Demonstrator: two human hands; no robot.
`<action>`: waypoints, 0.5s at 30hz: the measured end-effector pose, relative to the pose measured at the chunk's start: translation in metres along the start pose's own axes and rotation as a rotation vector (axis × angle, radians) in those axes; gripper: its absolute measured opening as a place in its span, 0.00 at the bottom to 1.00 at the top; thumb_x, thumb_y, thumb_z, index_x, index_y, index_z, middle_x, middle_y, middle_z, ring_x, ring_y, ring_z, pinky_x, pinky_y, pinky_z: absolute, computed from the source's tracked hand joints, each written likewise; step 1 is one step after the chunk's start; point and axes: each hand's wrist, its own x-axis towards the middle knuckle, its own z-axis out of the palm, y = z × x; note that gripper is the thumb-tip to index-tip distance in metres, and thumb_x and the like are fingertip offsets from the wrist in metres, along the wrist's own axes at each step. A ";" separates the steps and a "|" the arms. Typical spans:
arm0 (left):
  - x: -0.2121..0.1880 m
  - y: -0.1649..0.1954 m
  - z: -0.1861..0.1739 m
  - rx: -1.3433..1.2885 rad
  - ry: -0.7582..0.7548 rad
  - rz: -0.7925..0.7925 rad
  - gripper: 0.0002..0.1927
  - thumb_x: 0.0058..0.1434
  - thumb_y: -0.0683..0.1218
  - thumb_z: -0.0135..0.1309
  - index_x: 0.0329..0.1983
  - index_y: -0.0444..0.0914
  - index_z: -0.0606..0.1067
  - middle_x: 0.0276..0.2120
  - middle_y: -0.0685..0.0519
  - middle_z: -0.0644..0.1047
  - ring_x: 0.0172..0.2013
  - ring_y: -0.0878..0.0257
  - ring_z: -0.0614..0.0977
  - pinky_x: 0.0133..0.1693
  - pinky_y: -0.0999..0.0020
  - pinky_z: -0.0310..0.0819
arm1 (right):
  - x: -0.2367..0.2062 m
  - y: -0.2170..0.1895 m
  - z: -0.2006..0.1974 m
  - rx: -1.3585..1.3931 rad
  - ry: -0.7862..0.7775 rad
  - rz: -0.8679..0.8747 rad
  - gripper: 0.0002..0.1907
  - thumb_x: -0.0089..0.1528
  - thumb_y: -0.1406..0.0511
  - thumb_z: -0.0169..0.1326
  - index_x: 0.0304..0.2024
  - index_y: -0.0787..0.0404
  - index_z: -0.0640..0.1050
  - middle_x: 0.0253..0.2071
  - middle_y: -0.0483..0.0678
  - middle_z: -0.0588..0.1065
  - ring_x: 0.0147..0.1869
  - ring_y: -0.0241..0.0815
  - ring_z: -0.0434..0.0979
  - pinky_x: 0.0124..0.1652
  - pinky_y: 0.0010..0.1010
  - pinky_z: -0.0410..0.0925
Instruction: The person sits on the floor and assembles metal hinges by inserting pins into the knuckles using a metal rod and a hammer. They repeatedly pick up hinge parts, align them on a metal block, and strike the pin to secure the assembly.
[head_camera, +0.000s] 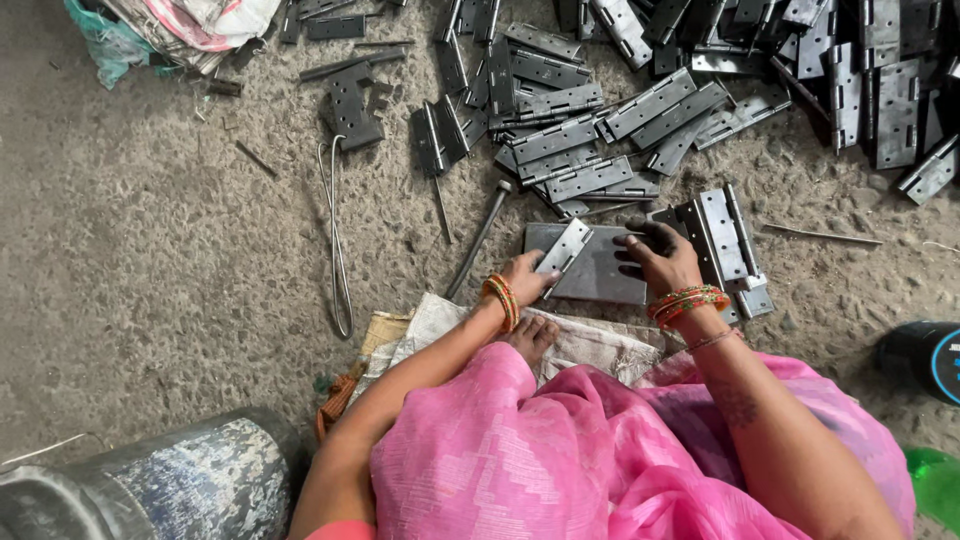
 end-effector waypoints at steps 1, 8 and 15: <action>-0.001 0.009 -0.006 -0.142 0.003 -0.010 0.20 0.57 0.48 0.63 0.50 0.34 0.78 0.38 0.43 0.84 0.39 0.51 0.85 0.43 0.55 0.78 | -0.001 0.001 0.001 0.000 -0.017 0.006 0.19 0.66 0.68 0.54 0.60 0.63 0.73 0.50 0.53 0.80 0.49 0.44 0.82 0.46 0.34 0.76; -0.042 0.073 -0.073 -0.228 0.603 0.520 0.10 0.72 0.45 0.52 0.52 0.36 0.71 0.35 0.48 0.83 0.33 0.58 0.87 0.36 0.63 0.82 | -0.003 -0.004 0.005 -0.017 -0.031 0.017 0.19 0.66 0.67 0.54 0.60 0.63 0.74 0.51 0.53 0.81 0.49 0.43 0.82 0.46 0.32 0.75; -0.021 0.012 -0.031 0.427 0.337 0.164 0.14 0.64 0.44 0.57 0.47 0.34 0.67 0.32 0.36 0.79 0.35 0.40 0.82 0.37 0.48 0.76 | 0.003 0.006 0.004 -0.037 -0.055 0.042 0.18 0.66 0.66 0.53 0.59 0.63 0.74 0.51 0.51 0.80 0.50 0.43 0.83 0.45 0.32 0.76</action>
